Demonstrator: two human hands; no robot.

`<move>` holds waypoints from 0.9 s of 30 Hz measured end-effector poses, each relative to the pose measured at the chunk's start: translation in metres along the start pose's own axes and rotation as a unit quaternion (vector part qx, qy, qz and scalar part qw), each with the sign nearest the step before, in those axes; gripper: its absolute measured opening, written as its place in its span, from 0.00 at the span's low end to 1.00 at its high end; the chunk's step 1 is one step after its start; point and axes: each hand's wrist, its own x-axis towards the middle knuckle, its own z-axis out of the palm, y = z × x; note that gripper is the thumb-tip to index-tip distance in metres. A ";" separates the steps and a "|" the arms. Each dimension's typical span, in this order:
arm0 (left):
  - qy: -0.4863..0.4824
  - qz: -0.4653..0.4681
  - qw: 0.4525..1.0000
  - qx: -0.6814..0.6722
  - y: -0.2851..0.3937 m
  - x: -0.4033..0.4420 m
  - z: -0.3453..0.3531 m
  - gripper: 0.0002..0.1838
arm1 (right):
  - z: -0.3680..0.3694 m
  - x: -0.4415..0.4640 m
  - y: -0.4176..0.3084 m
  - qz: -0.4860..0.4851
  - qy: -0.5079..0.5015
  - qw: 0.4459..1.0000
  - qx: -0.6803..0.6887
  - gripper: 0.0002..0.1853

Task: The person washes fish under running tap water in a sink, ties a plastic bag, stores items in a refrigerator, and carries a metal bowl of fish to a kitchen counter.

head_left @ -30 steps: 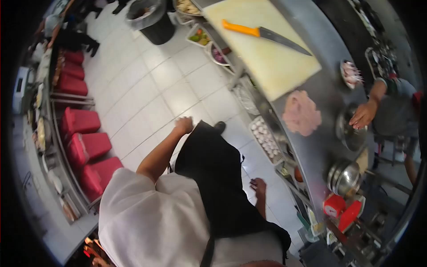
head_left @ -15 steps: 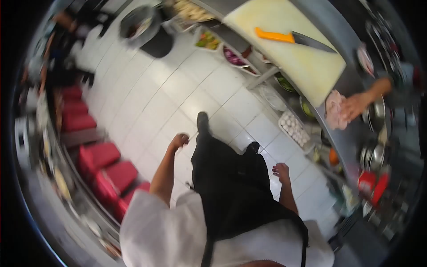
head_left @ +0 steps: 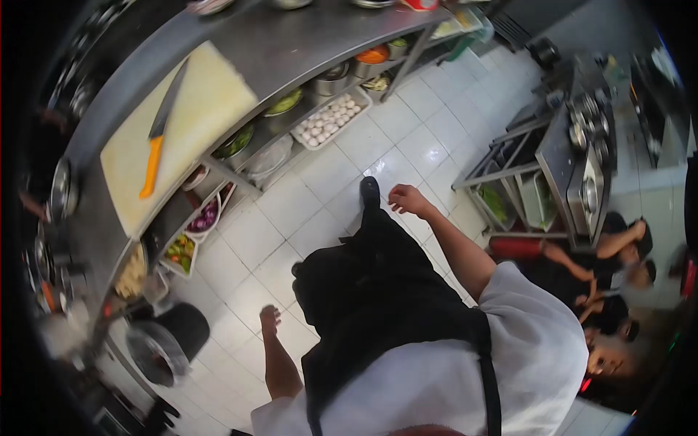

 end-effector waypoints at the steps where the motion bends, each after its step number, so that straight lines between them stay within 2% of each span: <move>1: 0.011 0.000 0.999 0.033 0.037 0.010 0.013 0.17 | -0.016 -0.004 0.022 0.031 0.026 0.999 -0.002 0.11; 2: -0.024 0.051 0.998 0.037 0.072 0.007 0.028 0.17 | -0.032 -0.007 0.047 0.061 0.049 0.997 -0.003 0.11; 4: -0.085 0.073 0.991 0.075 0.146 0.007 0.082 0.18 | -0.062 -0.005 0.110 0.115 0.095 0.989 -0.003 0.12; 6: -0.133 0.129 0.957 0.225 0.227 -0.007 0.174 0.22 | -0.088 -0.004 0.174 0.178 0.134 0.975 -0.002 0.11; 7: -0.169 0.177 0.942 0.231 0.261 -0.016 0.228 0.20 | -0.107 -0.002 0.209 0.199 0.074 0.972 -0.096 0.10; 8: -0.206 0.223 0.923 0.236 0.292 -0.025 0.284 0.17 | -0.113 -0.005 0.246 0.192 0.124 0.973 -0.045 0.09; 9: -0.239 0.268 0.901 0.243 0.312 -0.022 0.336 0.16 | -0.116 -0.006 0.291 0.184 0.170 0.965 0.074 0.08; 10: -0.272 0.306 0.868 0.280 0.326 -0.005 0.386 0.16 | -0.123 -0.002 0.334 0.177 0.155 0.971 0.044 0.07; 11: -0.246 0.283 0.861 0.343 0.341 -0.006 0.439 0.16 | -0.136 -0.017 0.335 0.223 0.138 0.960 0.095 0.05; 12: -0.251 0.302 0.810 0.435 0.356 -0.009 0.481 0.18 | -0.138 -0.026 0.364 0.254 0.146 0.855 0.427 0.04; 13: -0.300 0.320 0.768 0.466 0.375 -0.021 0.518 0.21 | -0.133 -0.029 0.413 0.215 0.124 0.850 0.464 0.04; 15: -0.326 0.329 0.693 0.552 0.399 -0.016 0.575 0.20 | -0.161 -0.044 0.399 0.350 0.174 0.830 0.398 0.06; 16: -0.324 0.294 0.731 0.524 0.414 -0.017 0.602 0.20 | -0.176 -0.043 0.398 0.328 0.185 0.862 0.339 0.03; 17: -0.321 0.252 0.770 0.491 0.425 -0.022 0.614 0.20 | -0.186 -0.046 0.395 0.310 0.192 0.890 0.274 0.06; 18: -0.316 0.205 0.808 0.454 0.431 -0.025 0.618 0.20 | -0.219 -0.051 0.343 0.376 0.233 0.797 0.411 0.06; 20: -0.261 0.164 0.849 0.429 0.437 -0.011 0.626 0.18 | -0.269 -0.026 0.324 0.352 0.201 0.828 0.388 0.05; 21: -0.251 0.128 0.858 0.430 0.433 0.007 0.621 0.17 | -0.300 -0.008 0.309 0.318 0.182 0.862 0.350 0.05; 23: -0.228 0.034 0.855 0.464 0.417 0.035 0.609 0.14 | -0.369 0.042 0.278 0.238 0.193 0.905 0.296 0.09; 25: -0.156 -0.052 0.811 0.562 0.409 0.032 0.611 0.12 | -0.427 0.094 0.255 0.154 0.255 0.899 0.320 0.10; 26: -0.134 -0.115 0.786 0.593 0.398 0.056 0.604 0.15 | -0.460 0.120 0.234 0.147 0.262 0.899 0.319 0.10; 27: -0.135 -0.121 0.784 0.593 0.406 0.061 0.623 0.15 | -0.491 0.139 0.212 0.144 0.268 0.898 0.317 0.11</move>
